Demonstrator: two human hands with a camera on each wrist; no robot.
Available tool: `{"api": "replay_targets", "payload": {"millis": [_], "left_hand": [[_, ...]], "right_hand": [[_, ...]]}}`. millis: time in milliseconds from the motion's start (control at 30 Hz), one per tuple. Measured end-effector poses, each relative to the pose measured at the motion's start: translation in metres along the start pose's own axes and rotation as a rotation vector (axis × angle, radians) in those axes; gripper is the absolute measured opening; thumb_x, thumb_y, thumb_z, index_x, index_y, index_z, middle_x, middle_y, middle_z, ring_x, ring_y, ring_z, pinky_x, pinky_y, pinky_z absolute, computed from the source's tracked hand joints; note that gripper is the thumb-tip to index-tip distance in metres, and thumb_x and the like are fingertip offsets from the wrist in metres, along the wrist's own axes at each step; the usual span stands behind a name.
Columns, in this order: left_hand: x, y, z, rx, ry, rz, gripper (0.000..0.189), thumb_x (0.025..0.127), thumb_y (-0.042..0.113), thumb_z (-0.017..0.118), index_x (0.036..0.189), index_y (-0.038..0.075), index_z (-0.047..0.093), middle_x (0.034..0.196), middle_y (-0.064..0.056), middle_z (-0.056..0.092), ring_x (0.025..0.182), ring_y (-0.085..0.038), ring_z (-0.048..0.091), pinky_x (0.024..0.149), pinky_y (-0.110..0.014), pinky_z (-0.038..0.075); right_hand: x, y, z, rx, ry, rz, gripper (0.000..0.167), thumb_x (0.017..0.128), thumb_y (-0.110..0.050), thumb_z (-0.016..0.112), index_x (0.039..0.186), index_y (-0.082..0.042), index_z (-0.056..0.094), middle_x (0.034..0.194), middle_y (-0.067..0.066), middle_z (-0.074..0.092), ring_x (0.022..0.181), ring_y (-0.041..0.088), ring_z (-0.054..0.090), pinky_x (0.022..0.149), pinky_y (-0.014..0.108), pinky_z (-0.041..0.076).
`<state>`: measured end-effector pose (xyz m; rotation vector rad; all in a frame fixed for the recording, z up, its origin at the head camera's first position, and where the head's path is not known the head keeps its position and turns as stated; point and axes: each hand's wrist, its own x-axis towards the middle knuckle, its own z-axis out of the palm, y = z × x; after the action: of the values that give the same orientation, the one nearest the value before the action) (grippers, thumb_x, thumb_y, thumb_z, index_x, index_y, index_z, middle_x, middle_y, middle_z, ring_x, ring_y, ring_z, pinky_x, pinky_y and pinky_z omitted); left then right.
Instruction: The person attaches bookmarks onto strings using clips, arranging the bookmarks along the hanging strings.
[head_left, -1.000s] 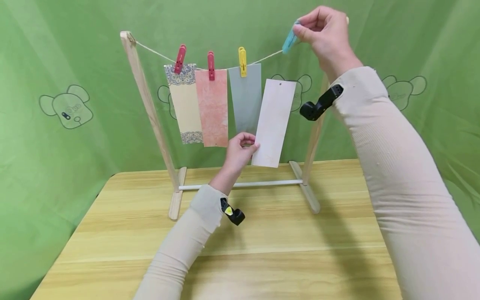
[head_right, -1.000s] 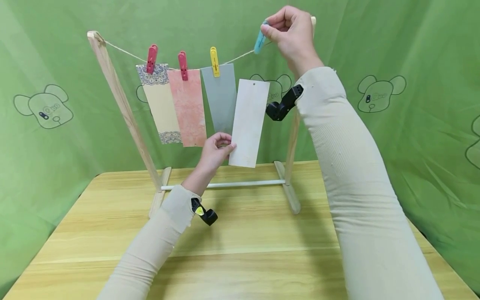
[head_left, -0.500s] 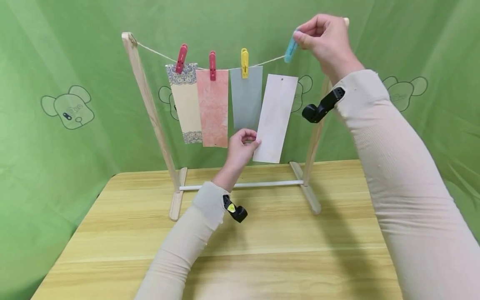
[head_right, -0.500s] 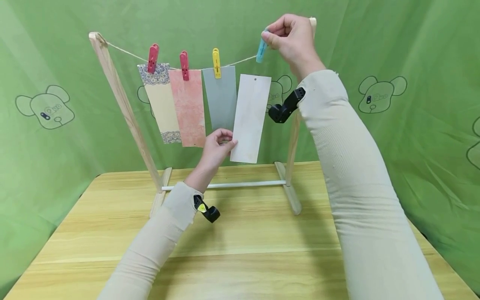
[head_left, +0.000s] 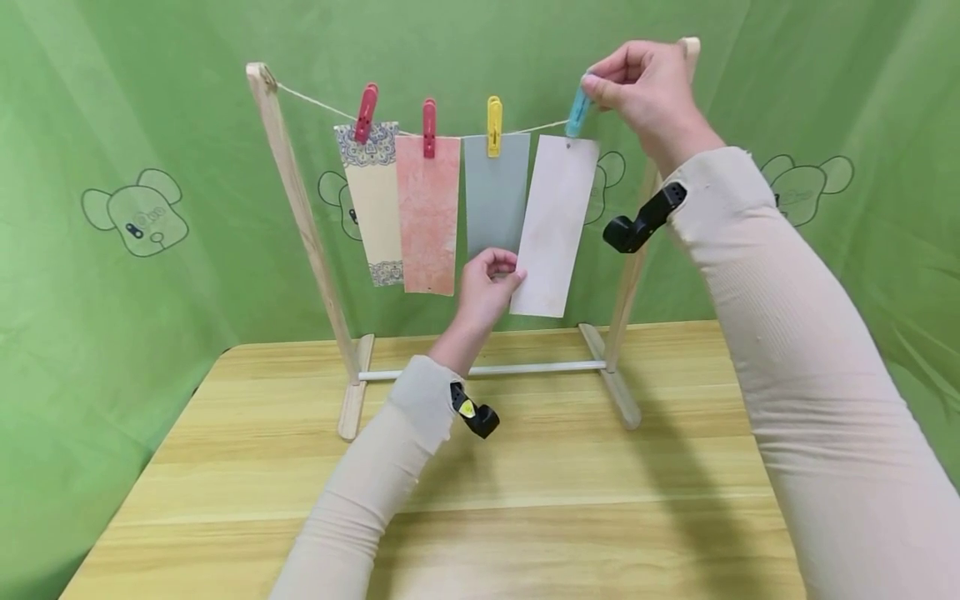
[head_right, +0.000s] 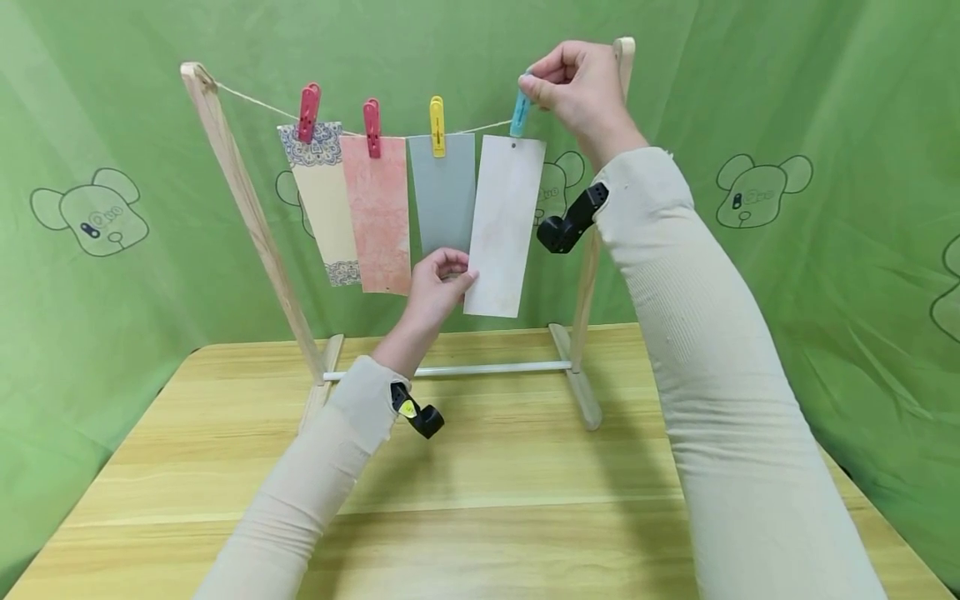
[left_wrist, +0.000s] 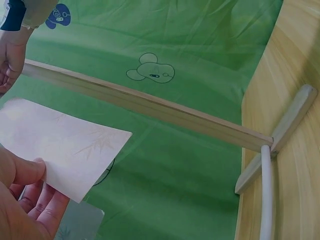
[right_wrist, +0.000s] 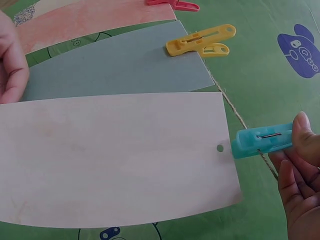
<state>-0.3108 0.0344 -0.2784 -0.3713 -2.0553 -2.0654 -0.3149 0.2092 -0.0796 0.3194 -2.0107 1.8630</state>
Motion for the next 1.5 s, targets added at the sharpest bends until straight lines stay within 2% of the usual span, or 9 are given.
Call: {"api": "replay_targets", "payload": {"millis": [367, 700, 900, 1133, 1333, 1500], "left_hand": [[0.007, 0.009, 0.006, -0.007, 0.025, 0.015, 0.016, 0.082, -0.003, 0.068, 0.097, -0.001, 0.062, 0.086, -0.003, 0.061, 0.076, -0.011, 0.055, 0.073, -0.021, 0.052], [0.01, 0.012, 0.017, -0.066, 0.019, 0.016, 0.016, 0.083, -0.004, 0.067, 0.097, -0.003, 0.061, 0.082, -0.002, 0.06, 0.068, -0.009, 0.054, 0.058, -0.017, 0.047], [0.008, 0.013, 0.022, -0.102, -0.001, 0.005, 0.016, 0.083, -0.006, 0.066, 0.098, -0.004, 0.06, 0.084, -0.006, 0.061, 0.064, -0.008, 0.054, 0.053, -0.018, 0.046], [0.006, 0.017, 0.024, -0.115, -0.013, 0.001, 0.018, 0.082, -0.007, 0.066, 0.099, -0.006, 0.059, 0.08, 0.0, 0.057, 0.064, -0.008, 0.055, 0.061, -0.032, 0.052], [0.005, 0.017, 0.025, -0.117, -0.016, -0.021, 0.017, 0.082, -0.007, 0.065, 0.098, -0.003, 0.059, 0.081, -0.001, 0.058, 0.064, -0.009, 0.055, 0.055, -0.022, 0.05], [0.005, 0.016, 0.027, -0.122, -0.023, -0.034, 0.016, 0.083, -0.005, 0.066, 0.098, -0.002, 0.059, 0.081, 0.0, 0.058, 0.065, -0.009, 0.056, 0.056, -0.022, 0.049]], "right_hand": [[0.002, -0.001, -0.001, -0.029, -0.004, 0.008, 0.008, 0.077, -0.004, 0.075, 0.079, -0.006, 0.067, 0.077, 0.002, 0.063, 0.07, 0.01, 0.057, 0.064, 0.014, 0.051], [0.003, 0.001, -0.006, -0.024, -0.008, 0.005, 0.008, 0.077, -0.004, 0.075, 0.078, -0.006, 0.067, 0.075, 0.002, 0.064, 0.068, 0.01, 0.057, 0.062, 0.014, 0.051], [0.004, 0.002, -0.009, -0.013, -0.006, 0.008, 0.007, 0.077, -0.003, 0.075, 0.078, -0.006, 0.068, 0.075, 0.002, 0.064, 0.067, 0.01, 0.057, 0.06, 0.014, 0.051], [0.004, 0.001, -0.01, 0.017, -0.017, 0.019, 0.009, 0.076, -0.003, 0.076, 0.08, -0.005, 0.068, 0.075, 0.003, 0.065, 0.067, 0.011, 0.058, 0.059, 0.016, 0.05], [0.004, 0.003, -0.011, 0.01, -0.038, 0.013, 0.013, 0.075, -0.005, 0.077, 0.084, -0.002, 0.068, 0.075, 0.003, 0.065, 0.068, 0.012, 0.057, 0.059, 0.016, 0.05], [0.005, 0.003, -0.012, -0.019, -0.041, 0.038, 0.015, 0.075, -0.007, 0.077, 0.086, -0.003, 0.069, 0.077, 0.002, 0.065, 0.07, 0.011, 0.057, 0.061, 0.015, 0.051]]}}
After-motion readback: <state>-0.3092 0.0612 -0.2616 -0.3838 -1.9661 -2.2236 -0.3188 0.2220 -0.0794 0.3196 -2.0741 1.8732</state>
